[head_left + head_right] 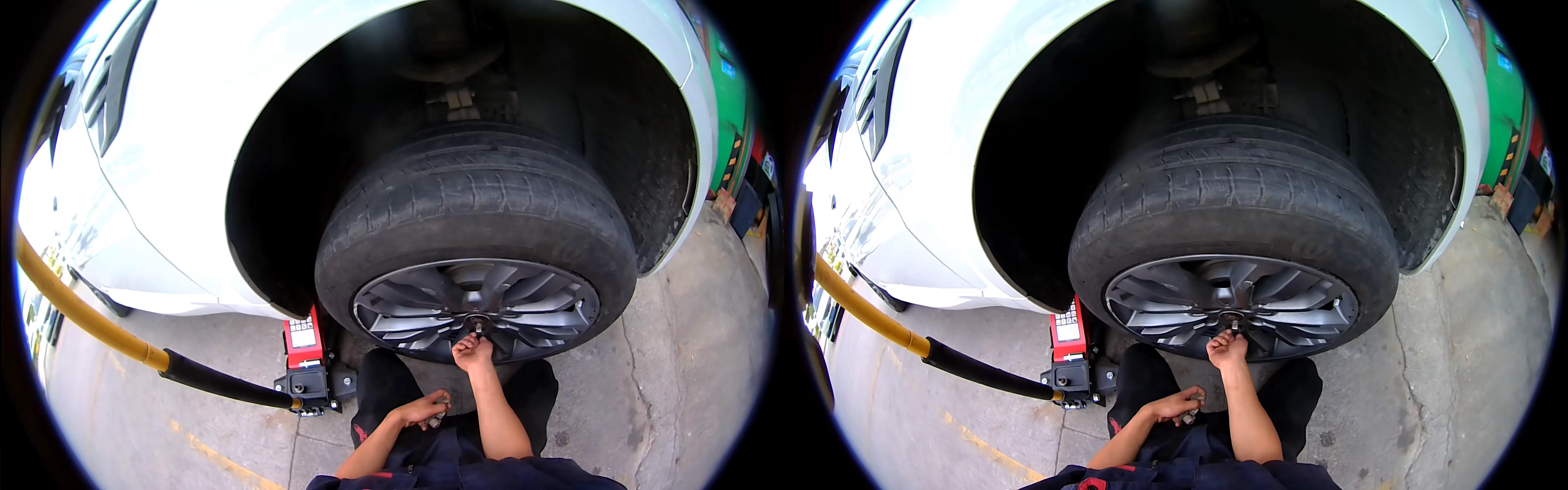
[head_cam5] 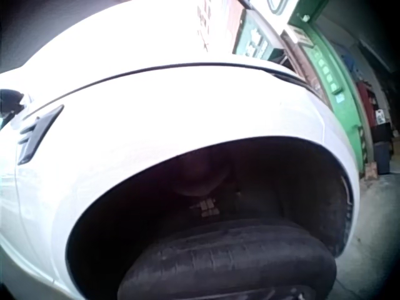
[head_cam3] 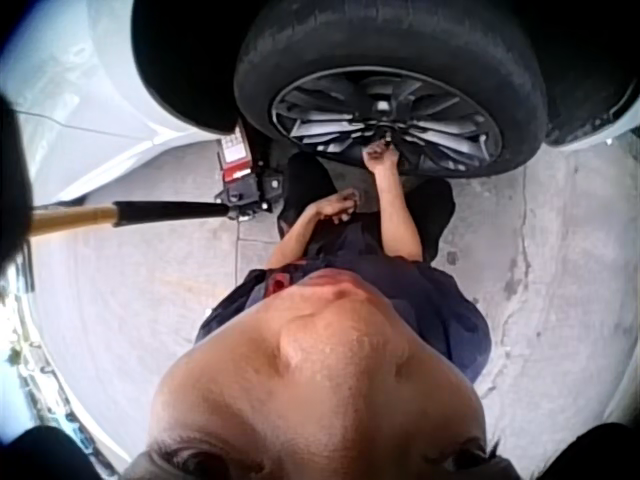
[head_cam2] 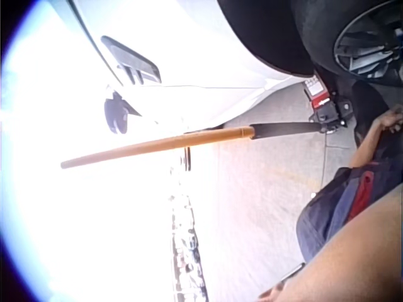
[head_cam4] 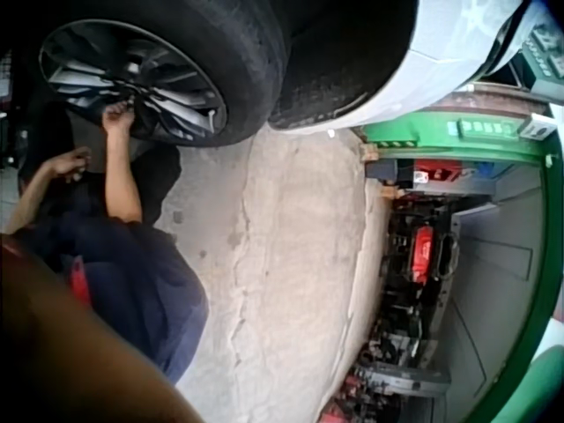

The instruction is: The person lifts a tire onto the wheel hub of a white car, aligns it, and secures it by hand-tightening lug nuts. Then the person uses a lug wrench to tighten the lug nuts further.

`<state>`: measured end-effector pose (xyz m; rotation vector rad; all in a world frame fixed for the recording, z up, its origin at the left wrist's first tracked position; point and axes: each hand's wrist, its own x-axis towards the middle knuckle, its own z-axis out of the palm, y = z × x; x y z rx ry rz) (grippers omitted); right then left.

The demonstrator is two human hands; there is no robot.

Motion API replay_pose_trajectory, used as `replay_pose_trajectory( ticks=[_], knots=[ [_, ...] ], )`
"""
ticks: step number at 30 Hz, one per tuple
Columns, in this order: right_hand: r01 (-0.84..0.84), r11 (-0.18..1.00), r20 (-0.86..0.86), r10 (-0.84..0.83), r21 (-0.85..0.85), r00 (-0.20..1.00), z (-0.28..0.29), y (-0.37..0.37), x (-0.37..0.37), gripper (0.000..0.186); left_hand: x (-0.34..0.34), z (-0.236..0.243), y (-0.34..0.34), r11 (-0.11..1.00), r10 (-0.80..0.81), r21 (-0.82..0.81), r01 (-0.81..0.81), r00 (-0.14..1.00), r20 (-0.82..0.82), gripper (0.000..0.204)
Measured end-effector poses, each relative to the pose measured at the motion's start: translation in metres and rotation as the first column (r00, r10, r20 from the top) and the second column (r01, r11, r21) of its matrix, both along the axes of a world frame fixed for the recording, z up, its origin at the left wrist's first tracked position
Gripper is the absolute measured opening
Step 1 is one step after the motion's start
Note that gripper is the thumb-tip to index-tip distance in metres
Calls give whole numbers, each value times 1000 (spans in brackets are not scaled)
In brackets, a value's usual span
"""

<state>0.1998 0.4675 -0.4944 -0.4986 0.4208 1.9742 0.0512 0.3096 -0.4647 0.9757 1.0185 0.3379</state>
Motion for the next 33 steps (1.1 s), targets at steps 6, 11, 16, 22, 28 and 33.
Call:
replay_pose_trajectory(
  ticks=[6, 11, 16, 22, 28, 33],
  knots=[
    [15, 997, 116, -6, -80, 993, 6, 9, 2, 35, -1, -5, 2, 999, -39, 9, 39, 998, -45, 35],
    [33, 999, 145, -30, -19, 989, 1, 0, -1, 27, 0, -7, 1, 1000, -17, 15, 18, 999, -35, 37],
    [-7, 984, 460, 89, -176, 883, 39, 0, -4, 28, 2, -5, 2, 999, -41, 11, 41, 999, -24, 38],
    [-37, 997, 394, 63, -74, 917, 19, 2, -1, 31, 1, -11, 3, 1000, -23, 16, 23, 999, -25, 39],
    [11, 986, 412, 60, -168, 909, 35, 2, -11, 36, 1, 3, 2, 1000, -2, -10, 1, 1000, -27, 32],
    [-13, 999, -7, 13, 36, 1000, -24, 8, 6, 36, 9, 9, 5, 1000, -15, 6, 15, 1000, -27, 33]
  ],
)
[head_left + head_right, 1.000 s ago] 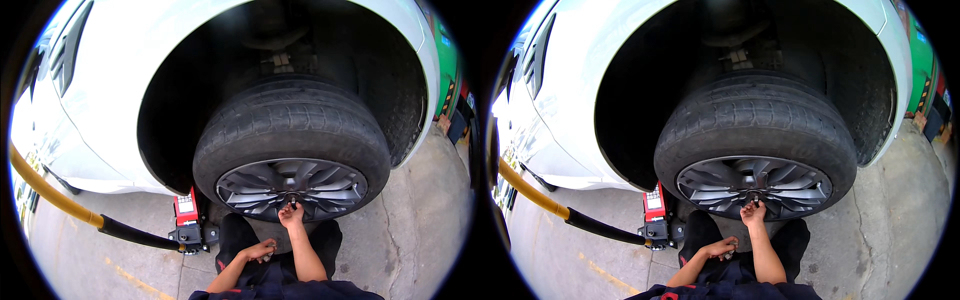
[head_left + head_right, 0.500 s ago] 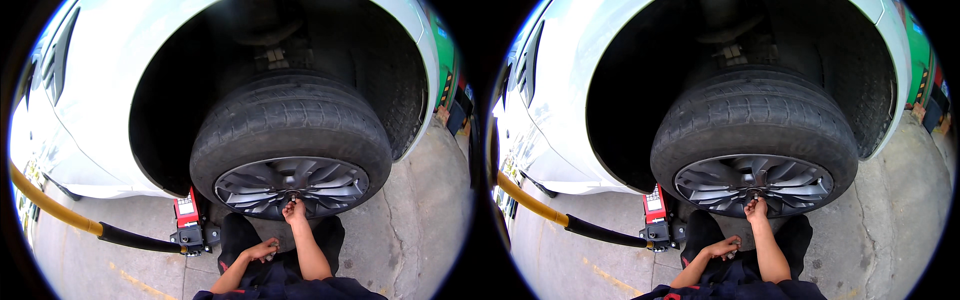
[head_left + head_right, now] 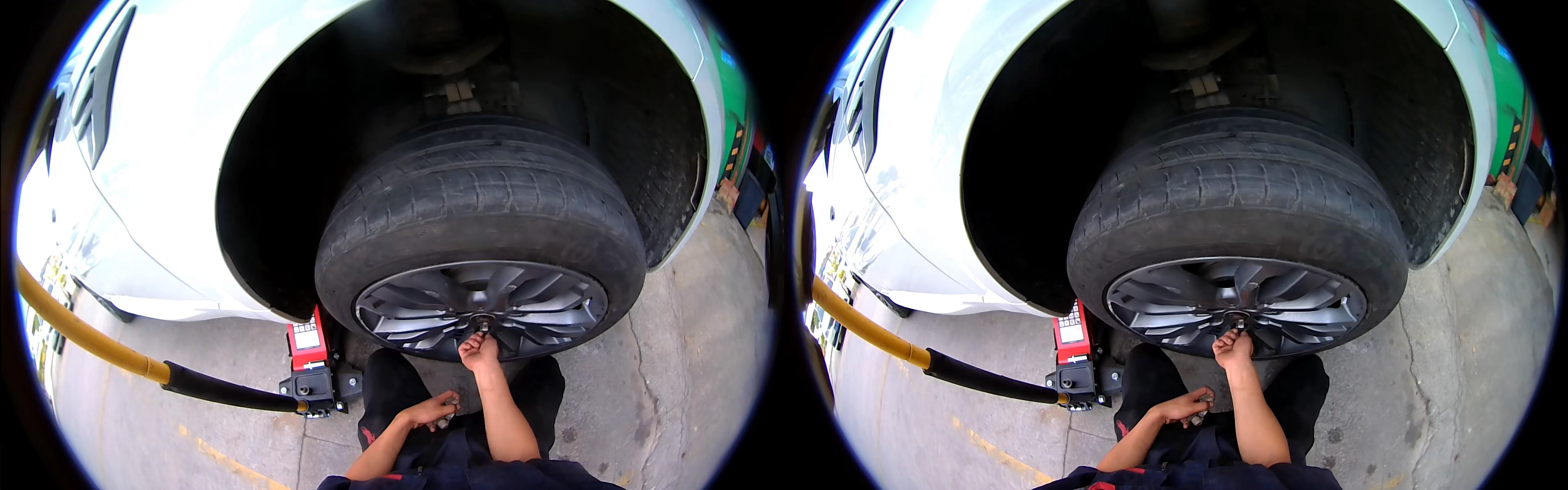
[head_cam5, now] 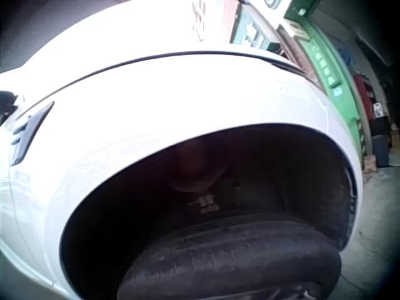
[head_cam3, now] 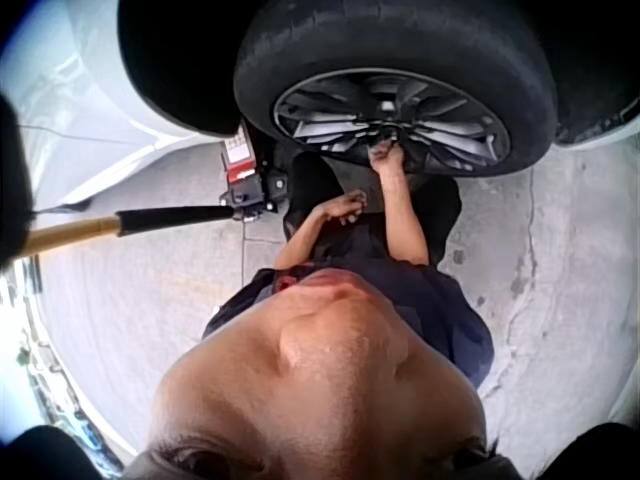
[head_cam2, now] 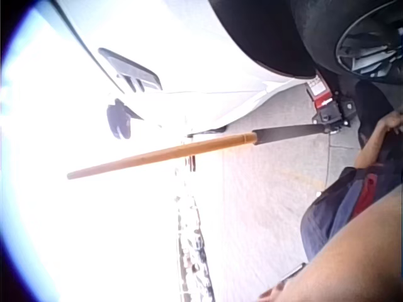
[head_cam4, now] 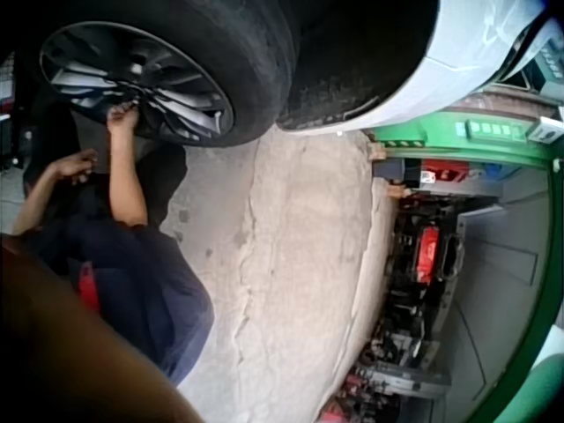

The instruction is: The person lifts a tire onto the wheel hub of a white car, aligns it, and secures it by hand-tightening lug nuts. Then the person uses a lug wrench to tighten the lug nuts further.

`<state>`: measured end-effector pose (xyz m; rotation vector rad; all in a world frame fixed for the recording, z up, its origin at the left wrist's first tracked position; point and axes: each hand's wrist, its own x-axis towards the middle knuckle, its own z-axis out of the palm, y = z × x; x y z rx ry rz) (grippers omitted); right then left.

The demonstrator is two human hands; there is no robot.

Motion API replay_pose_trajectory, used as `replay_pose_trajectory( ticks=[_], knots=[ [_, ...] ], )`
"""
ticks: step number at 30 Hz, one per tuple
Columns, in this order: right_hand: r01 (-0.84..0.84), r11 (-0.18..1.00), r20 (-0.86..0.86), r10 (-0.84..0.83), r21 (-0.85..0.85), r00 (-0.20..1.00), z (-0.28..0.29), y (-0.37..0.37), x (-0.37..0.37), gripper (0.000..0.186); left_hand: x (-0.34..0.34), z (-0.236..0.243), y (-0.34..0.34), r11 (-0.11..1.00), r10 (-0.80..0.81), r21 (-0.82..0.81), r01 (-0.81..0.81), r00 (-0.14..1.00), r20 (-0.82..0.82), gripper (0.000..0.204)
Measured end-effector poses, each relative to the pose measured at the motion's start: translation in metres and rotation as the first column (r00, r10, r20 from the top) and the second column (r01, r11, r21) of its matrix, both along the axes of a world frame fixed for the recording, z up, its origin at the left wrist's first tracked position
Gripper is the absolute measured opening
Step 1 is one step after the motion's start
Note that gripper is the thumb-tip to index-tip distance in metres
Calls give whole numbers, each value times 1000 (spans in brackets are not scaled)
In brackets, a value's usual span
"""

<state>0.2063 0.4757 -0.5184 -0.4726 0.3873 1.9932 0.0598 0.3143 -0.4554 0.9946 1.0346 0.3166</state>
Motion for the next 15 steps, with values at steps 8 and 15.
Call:
replay_pose_trajectory(
  ticks=[8, 15],
  knots=[
    [60, 983, 246, -17, -172, 969, 39, 4, -11, 34, -3, -10, 1, 998, -57, -11, 57, 997, -42, 39],
    [-66, 988, 99, 80, -137, 992, 34, 8, -1, 37, -2, -5, -1, 997, -77, 13, 79, 995, -68, 37]
  ],
)
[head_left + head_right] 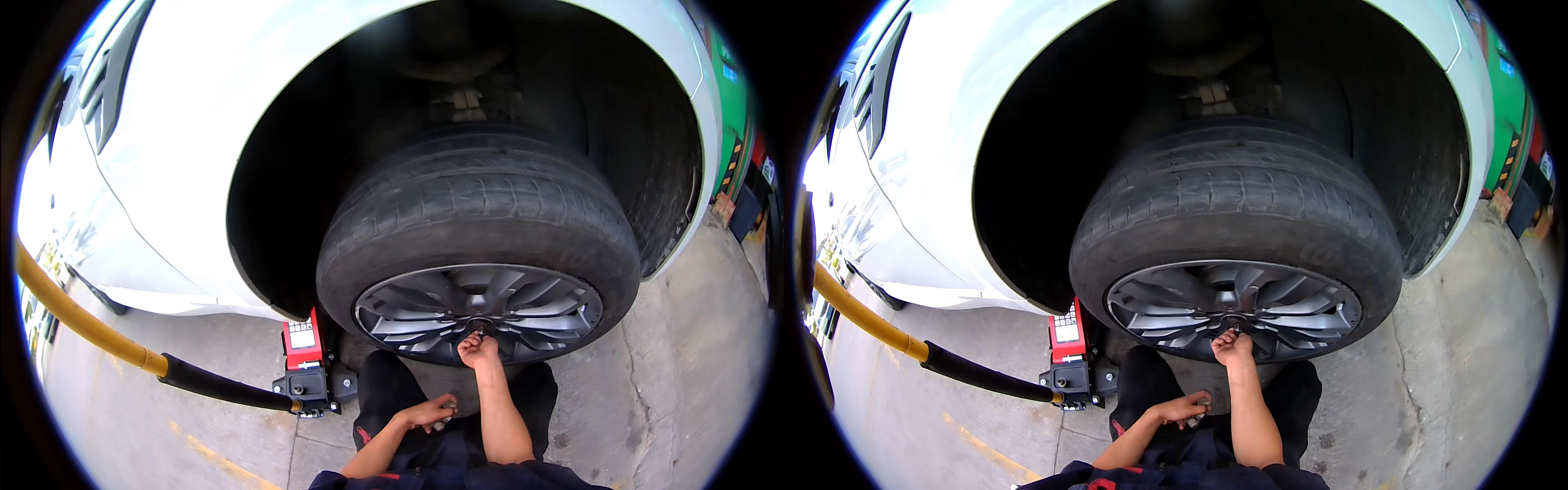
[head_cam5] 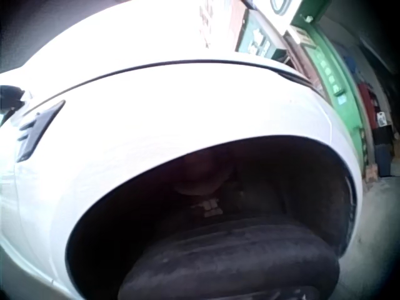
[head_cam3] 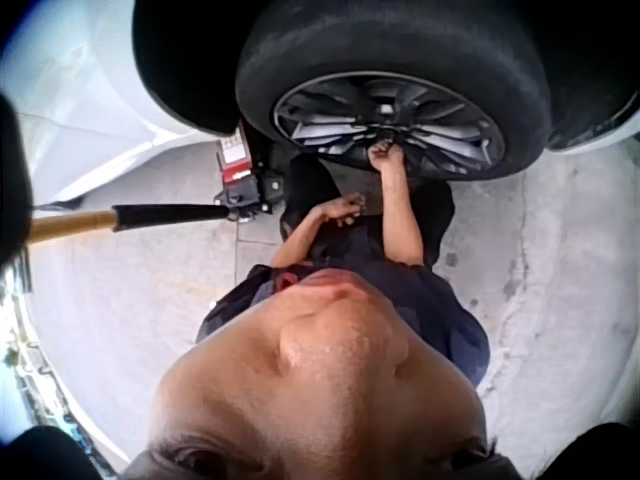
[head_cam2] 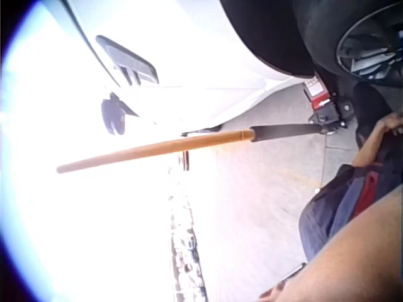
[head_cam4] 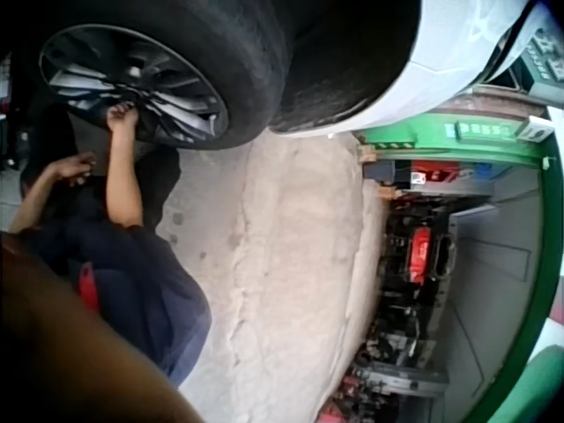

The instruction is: The person lifts a tire onto the wheel hub of a white car, aligns it, and secures it by hand-tightening lug nuts. Then the person uses a lug wrench to tighten the lug nuts further.

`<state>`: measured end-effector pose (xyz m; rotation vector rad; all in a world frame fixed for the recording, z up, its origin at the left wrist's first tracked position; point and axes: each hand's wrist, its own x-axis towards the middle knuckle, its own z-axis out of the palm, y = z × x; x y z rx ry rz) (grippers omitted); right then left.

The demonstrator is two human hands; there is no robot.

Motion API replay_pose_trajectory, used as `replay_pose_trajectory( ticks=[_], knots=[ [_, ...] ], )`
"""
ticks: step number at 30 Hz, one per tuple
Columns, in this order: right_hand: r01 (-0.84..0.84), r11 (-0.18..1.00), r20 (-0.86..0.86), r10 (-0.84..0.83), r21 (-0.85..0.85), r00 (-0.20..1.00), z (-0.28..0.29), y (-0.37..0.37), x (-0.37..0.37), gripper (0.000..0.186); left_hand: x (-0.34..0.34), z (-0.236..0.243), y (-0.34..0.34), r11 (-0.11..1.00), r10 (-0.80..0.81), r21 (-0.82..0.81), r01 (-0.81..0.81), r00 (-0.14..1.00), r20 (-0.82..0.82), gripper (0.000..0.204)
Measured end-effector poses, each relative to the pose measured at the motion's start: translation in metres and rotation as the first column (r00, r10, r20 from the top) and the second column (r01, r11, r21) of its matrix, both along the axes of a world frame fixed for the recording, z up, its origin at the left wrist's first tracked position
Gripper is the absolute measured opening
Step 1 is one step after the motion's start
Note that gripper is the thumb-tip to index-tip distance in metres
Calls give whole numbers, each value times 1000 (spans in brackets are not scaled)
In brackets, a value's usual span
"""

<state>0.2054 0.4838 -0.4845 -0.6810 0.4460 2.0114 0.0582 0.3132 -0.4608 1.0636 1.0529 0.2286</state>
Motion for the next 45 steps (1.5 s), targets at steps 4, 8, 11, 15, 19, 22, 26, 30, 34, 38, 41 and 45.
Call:
replay_pose_trajectory(
  ticks=[4, 8, 11, 15, 19, 22, 26, 30, 34, 38, 41, 45],
  knots=[
    [-88, 991, 293, 115, -102, 949, 51, -9, -12, 38, -5, -5, -3, 998, -12, 58, 12, 1000, 2, 37],
    [-74, 997, 203, 78, -25, 976, 28, 3, 3, 35, -1, 0, -5, 995, -42, 92, 40, 999, 14, 37],
    [-9, 999, 21, 8, 39, 1000, 15, 6, 5, 34, -4, 2, -7, 994, -18, 105, 15, 999, 29, 36],
    [34, 998, -223, -21, 53, 975, 17, 0, 4, 39, -3, -3, -8, 994, -25, 108, 17, 997, 68, 35],
    [38, 999, -321, -24, 36, 947, 24, -4, 6, 42, 5, 0, -2, 994, -59, 87, 58, 998, 3, 35],
    [10, 998, -313, 11, 64, 950, 28, -11, 2, 47, 2, -1, -5, 998, -46, 49, 46, 999, 7, 36],
    [-80, 995, -114, 86, 57, 990, 23, -17, 11, 49, 0, -11, -6, 1000, -2, 20, 0, 996, 84, 37],
    [-18, 1000, -78, 18, 2, 997, 23, -15, 6, 45, -1, -13, -3, 1000, 0, -17, 1, 999, 41, 38],
    [24, 999, -122, -21, 21, 992, 5, -3, 7, 38, -3, -12, 1, 997, -28, -77, 32, 999, 45, 37],
    [83, 989, -194, -59, 121, 979, -2, -5, -3, 39, -11, -13, 2, 993, 27, -121, -11, 991, 133, 35],
    [27, 998, 111, -33, 63, 993, 22, -22, -13, 38, -16, -12, -5, 989, 81, -131, -64, 987, 136, 34],
    [25, 994, 125, -38, 103, 991, 16, -13, -2, 36, -10, -7, -2, 992, 65, -118, -48, 988, 142, 34]
  ],
)
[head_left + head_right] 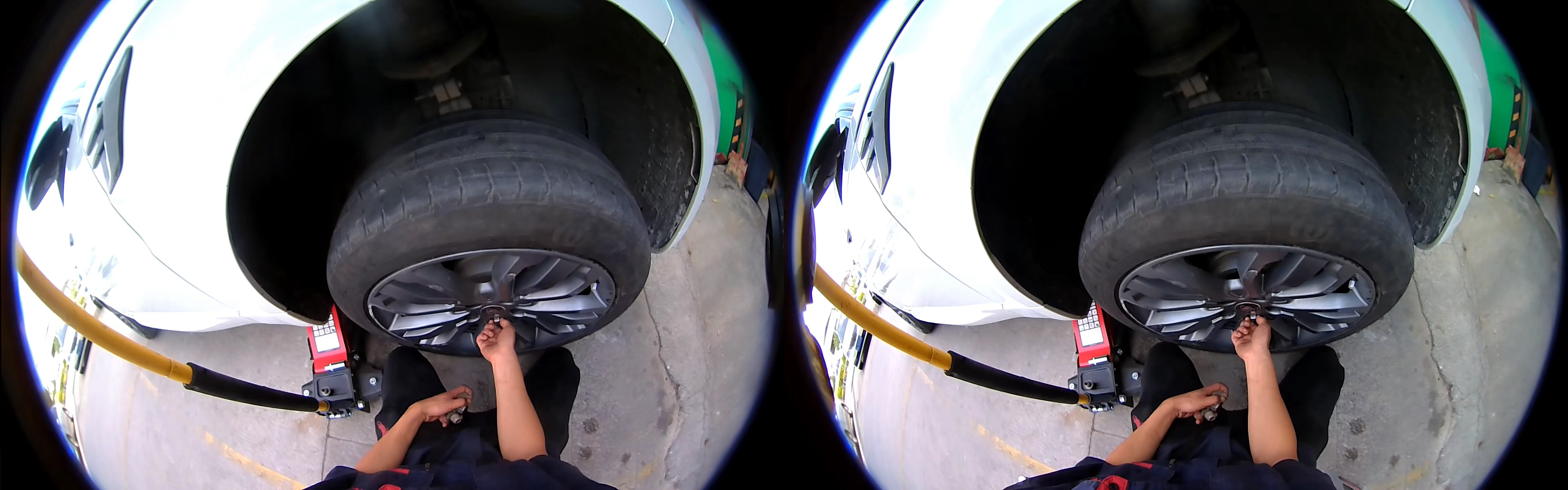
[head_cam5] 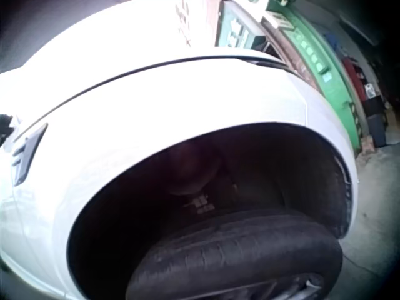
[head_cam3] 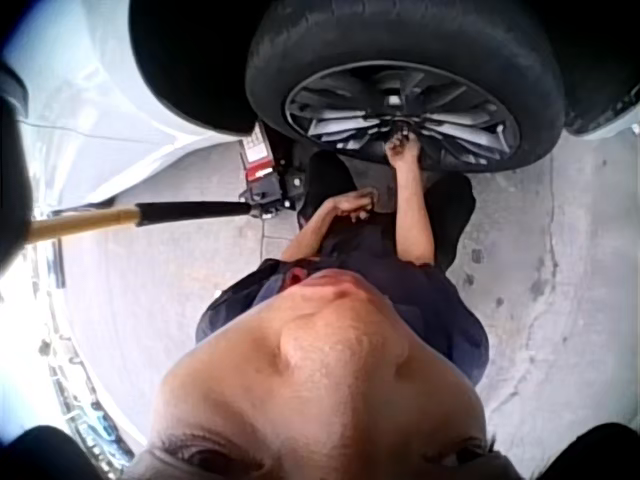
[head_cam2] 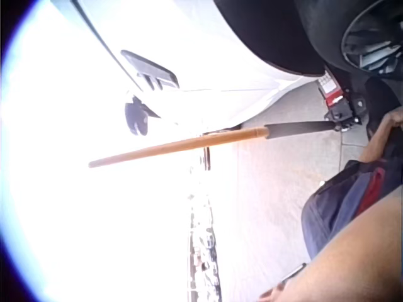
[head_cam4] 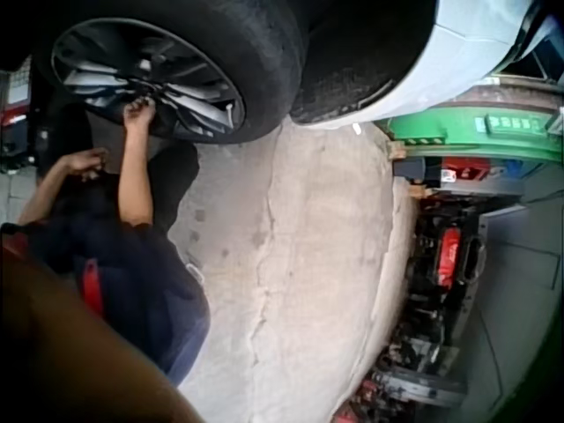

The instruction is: The person lifts a tire onto the wheel hub of a white car, aligns it, and secures it by hand-tightening lug nuts. Then the person uses a lug wrench to tighten the lug nuts further.

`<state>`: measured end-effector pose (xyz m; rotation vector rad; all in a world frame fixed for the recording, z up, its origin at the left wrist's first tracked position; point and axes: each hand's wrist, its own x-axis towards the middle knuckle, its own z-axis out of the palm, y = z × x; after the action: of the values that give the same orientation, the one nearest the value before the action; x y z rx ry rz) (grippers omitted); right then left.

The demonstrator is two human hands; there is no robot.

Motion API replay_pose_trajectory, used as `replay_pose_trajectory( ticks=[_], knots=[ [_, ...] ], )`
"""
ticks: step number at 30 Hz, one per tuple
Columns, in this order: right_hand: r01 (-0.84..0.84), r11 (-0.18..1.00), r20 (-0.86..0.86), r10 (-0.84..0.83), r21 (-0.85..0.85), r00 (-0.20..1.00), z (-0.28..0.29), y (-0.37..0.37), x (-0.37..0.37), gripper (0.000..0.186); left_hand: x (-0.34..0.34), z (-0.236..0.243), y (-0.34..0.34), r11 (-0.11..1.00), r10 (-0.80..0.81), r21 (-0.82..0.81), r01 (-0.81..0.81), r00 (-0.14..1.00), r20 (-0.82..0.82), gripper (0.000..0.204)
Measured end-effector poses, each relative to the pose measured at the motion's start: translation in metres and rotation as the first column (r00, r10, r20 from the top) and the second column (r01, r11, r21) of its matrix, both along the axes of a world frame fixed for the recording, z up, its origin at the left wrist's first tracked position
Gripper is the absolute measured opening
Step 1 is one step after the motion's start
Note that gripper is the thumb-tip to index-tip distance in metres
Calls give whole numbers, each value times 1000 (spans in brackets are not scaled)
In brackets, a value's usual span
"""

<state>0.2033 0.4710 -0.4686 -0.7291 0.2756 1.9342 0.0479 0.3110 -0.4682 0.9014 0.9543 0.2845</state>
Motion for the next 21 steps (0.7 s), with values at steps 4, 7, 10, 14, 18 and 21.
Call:
replay_pose_trajectory(
  ticks=[4, 7, 10, 14, 18, 21],
  knots=[
    [127, 982, -648, -7, 138, 761, -18, -3, 0, 38, 0, 1, -1, 1000, 12, 23, -12, 1000, -14, 34],
    [52, 999, -273, -53, -12, 960, 1, -7, -6, 42, -6, 2, -6, 999, 27, 31, -26, 999, -24, 34],
    [9, 997, -168, -21, -73, 986, 6, -3, -2, 42, -8, -2, -6, 999, 36, 36, -36, 999, -5, 34],
    [46, 997, -566, -73, -61, 821, -9, 4, 11, 39, -7, 1, -6, 1000, 21, 17, -21, 1000, 3, 34],
    [23, 997, -391, -48, -68, 919, -6, -3, 2, 41, -5, -2, -6, 999, 52, -2, -52, 998, 22, 35],
    [-12, 994, -201, -10, -106, 979, -5, -3, 4, 41, -7, -2, -7, 999, 32, 9, -32, 999, 3, 36]
  ],
)
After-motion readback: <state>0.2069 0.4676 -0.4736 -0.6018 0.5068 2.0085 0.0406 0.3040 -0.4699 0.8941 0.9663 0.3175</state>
